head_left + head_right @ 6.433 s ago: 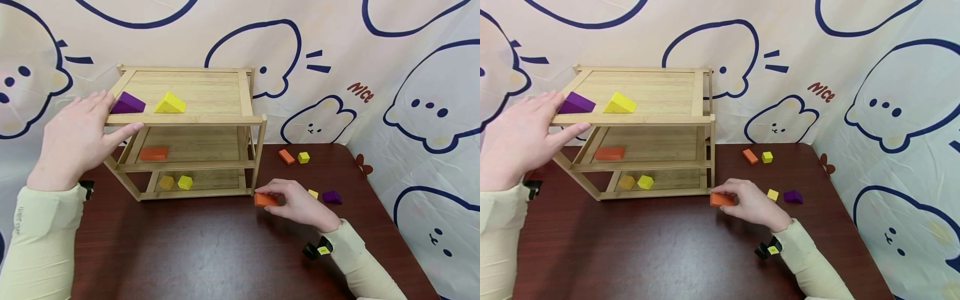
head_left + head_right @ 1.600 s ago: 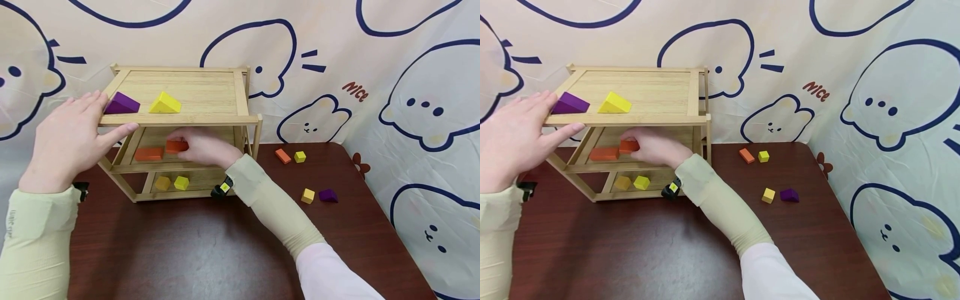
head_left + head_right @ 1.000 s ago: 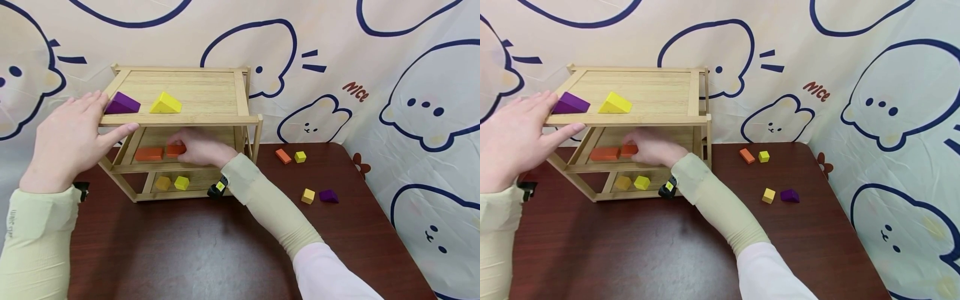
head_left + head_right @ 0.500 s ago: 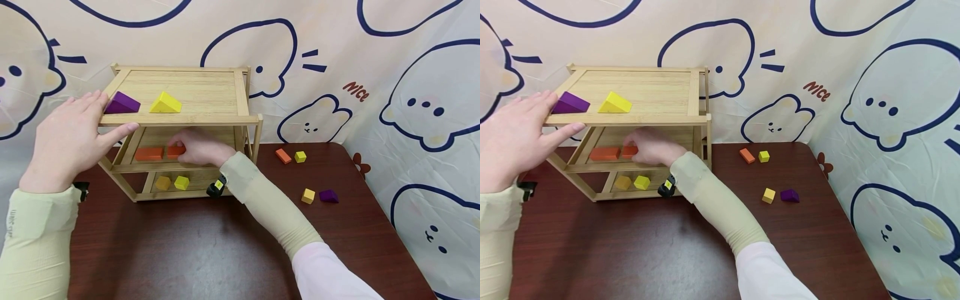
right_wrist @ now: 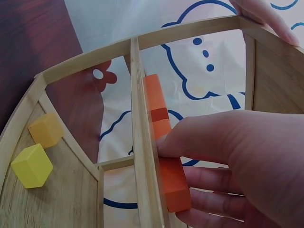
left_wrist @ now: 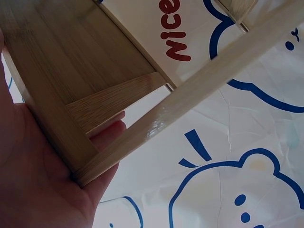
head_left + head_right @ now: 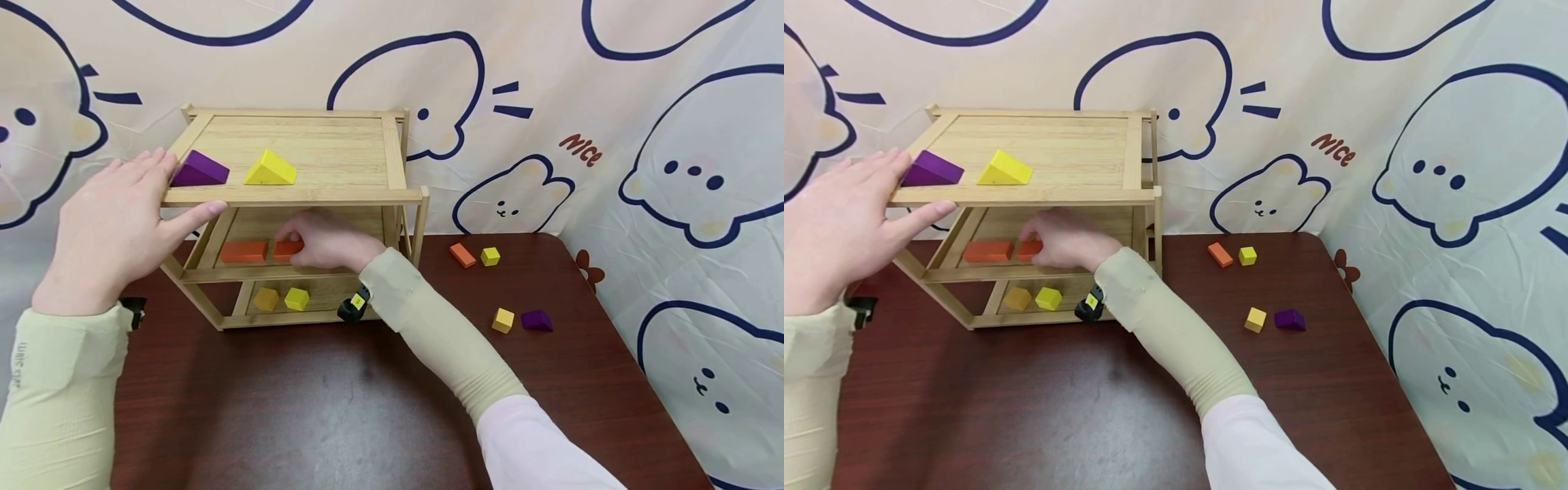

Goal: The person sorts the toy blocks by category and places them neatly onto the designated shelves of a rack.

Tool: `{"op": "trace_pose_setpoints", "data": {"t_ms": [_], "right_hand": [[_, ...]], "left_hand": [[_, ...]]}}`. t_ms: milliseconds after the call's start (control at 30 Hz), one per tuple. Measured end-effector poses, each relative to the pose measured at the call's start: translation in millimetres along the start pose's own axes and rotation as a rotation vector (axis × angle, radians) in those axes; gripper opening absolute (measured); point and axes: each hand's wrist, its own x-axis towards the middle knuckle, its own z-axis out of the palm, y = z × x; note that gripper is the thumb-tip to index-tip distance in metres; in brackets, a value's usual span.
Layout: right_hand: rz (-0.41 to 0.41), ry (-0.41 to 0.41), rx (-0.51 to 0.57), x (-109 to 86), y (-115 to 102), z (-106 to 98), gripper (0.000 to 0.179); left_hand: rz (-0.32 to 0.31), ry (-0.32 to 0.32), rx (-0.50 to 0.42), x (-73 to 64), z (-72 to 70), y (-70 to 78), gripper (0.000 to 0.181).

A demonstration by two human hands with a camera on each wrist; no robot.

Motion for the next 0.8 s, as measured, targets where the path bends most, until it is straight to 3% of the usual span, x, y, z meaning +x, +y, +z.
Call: {"op": "trace_pose_setpoints", "data": {"t_ms": [233, 400, 800], "right_hand": [[0.001, 0.015, 0.031, -0.8, 2, -1, 0.047], [-0.043, 0.024, 0.026, -5.8, 3, -3, 0.045], [-0.122, 0.090, -0.023, -30.3, 4, -8, 0.048]], "left_hand": [[0.008, 0.009, -0.001, -0.5, 0.5, -0.3, 0.096], [0.002, 0.005, 0.002, -0.5, 0.2, -0.5, 0.096], [-0.007, -0.002, 0.000, -0.5, -0.4, 0.1, 0.098]]}}
